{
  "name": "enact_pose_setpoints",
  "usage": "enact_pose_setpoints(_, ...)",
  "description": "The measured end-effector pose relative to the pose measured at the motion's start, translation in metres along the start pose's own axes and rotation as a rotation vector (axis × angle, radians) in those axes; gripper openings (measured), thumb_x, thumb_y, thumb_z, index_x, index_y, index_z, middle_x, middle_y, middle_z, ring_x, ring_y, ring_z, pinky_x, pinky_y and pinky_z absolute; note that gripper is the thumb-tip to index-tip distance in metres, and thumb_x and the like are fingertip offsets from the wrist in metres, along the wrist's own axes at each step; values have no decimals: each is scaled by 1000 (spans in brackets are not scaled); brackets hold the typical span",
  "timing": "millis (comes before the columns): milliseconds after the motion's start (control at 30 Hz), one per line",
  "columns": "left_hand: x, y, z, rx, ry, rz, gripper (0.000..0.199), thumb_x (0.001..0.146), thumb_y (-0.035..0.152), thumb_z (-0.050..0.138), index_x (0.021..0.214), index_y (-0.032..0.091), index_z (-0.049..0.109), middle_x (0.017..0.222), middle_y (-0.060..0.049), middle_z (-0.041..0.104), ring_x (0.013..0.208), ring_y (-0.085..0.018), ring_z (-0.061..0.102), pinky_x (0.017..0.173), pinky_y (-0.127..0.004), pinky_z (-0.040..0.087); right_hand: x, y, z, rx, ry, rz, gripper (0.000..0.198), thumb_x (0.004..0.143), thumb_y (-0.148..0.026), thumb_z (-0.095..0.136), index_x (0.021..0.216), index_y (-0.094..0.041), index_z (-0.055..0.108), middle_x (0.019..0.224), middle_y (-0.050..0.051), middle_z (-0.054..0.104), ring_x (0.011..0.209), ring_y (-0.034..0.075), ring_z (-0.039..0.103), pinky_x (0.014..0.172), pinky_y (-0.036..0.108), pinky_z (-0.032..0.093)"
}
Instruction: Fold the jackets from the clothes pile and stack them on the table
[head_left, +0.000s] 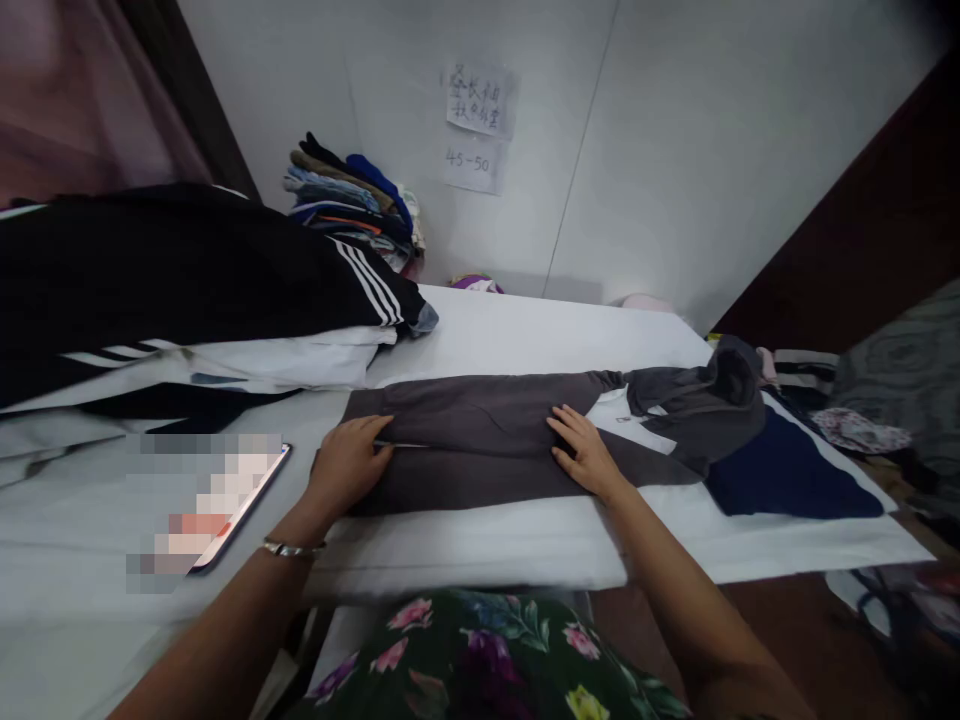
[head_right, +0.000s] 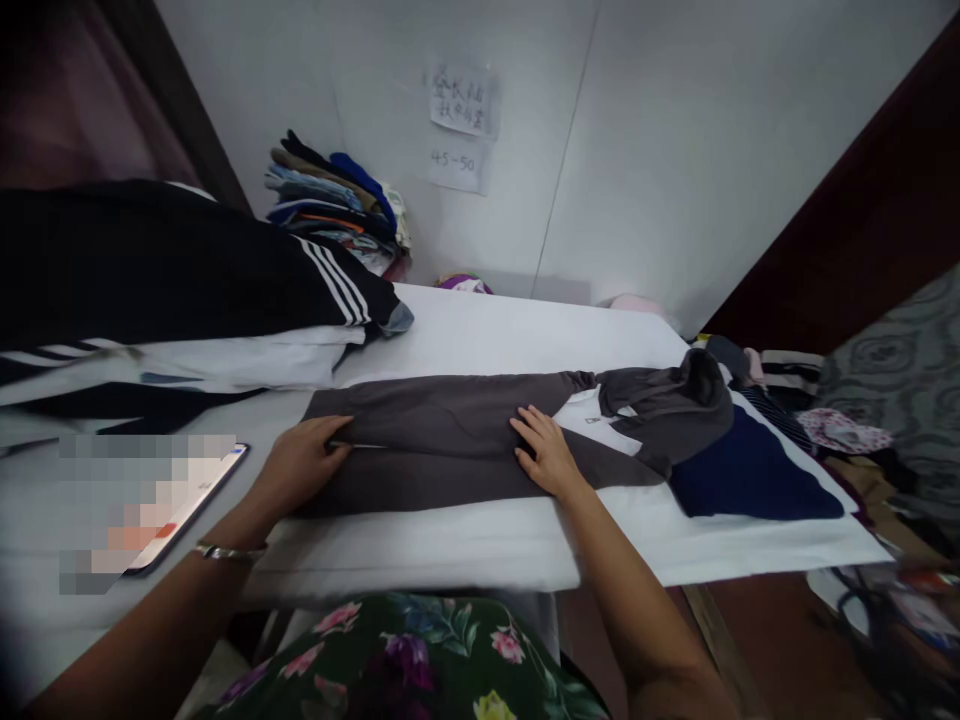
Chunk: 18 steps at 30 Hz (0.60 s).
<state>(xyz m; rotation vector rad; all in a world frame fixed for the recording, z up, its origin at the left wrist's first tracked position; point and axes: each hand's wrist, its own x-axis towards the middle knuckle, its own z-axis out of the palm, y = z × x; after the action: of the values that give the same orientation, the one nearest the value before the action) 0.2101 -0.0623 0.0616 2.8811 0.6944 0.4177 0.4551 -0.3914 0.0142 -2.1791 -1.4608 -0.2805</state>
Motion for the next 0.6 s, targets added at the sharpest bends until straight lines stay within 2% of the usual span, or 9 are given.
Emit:
enact_pose_setpoints(100, 3, 9, -7, 14, -2, 1, 37, 76, 21, 48, 106, 18, 69, 115, -9, 67, 110, -27, 59, 97, -42, 43, 2, -6, 4, 1, -40, -25, 48, 88, -26, 52, 135, -22, 50, 146, 10, 43, 138, 26, 34, 109, 52, 34)
enact_pose_setpoints(233, 5, 14, -9, 0, 114, 6, 33, 79, 14, 43, 94, 20, 72, 114, -8, 68, 112, -26, 57, 103, -46, 37, 1, -6, 7, -23, 11, -40, 35, 91, -24, 47, 124, -22, 59, 140, 10, 50, 134, 26, 40, 106, 52, 37)
enact_pose_setpoints(267, 5, 12, -8, -20, 104, 0, 33, 78, 13, 43, 92, 20, 72, 114, -8, 68, 113, -25, 57, 104, -47, 36, 1, -5, 7, -24, 31, -54, 34, 91, -22, 46, 122, -22, 61, 139, 10, 51, 133, 27, 41, 106, 53, 37)
enact_pose_setpoints(333, 5, 6, -6, -98, 6, -7, 33, 74, 11, 45, 89, 22, 73, 114, -6, 69, 113, -24, 58, 104, -45, 37, 1, -3, 7, -13, 59, -91, 34, 90, -20, 46, 120, -22, 61, 138, 10, 53, 133, 27, 41, 105, 54, 38)
enact_pose_setpoints(433, 7, -7, -13, -294, -140, -35, 36, 72, 14, 47, 97, 23, 72, 114, -2, 70, 111, -20, 60, 103, -36, 41, 1, -2, 9, 19, 54, -126, 37, 88, -17, 44, 121, -23, 59, 136, 10, 54, 131, 27, 44, 102, 55, 43)
enact_pose_setpoints(500, 12, -12, -24, -380, -144, -80, 37, 79, 23, 45, 107, 20, 68, 118, -2, 68, 111, -19, 60, 100, -30, 44, 0, -1, 10, 42, 44, -122, 41, 86, -17, 44, 124, -26, 57, 136, 10, 54, 129, 27, 46, 101, 54, 44)
enact_pose_setpoints(600, 32, -13, -38, -362, -100, -134, 43, 88, 34, 36, 114, 14, 65, 119, -8, 67, 112, -21, 59, 99, -31, 43, 0, -1, 12, 61, 32, -102, 42, 86, -22, 47, 126, -32, 56, 137, 8, 53, 130, 28, 46, 102, 54, 44)
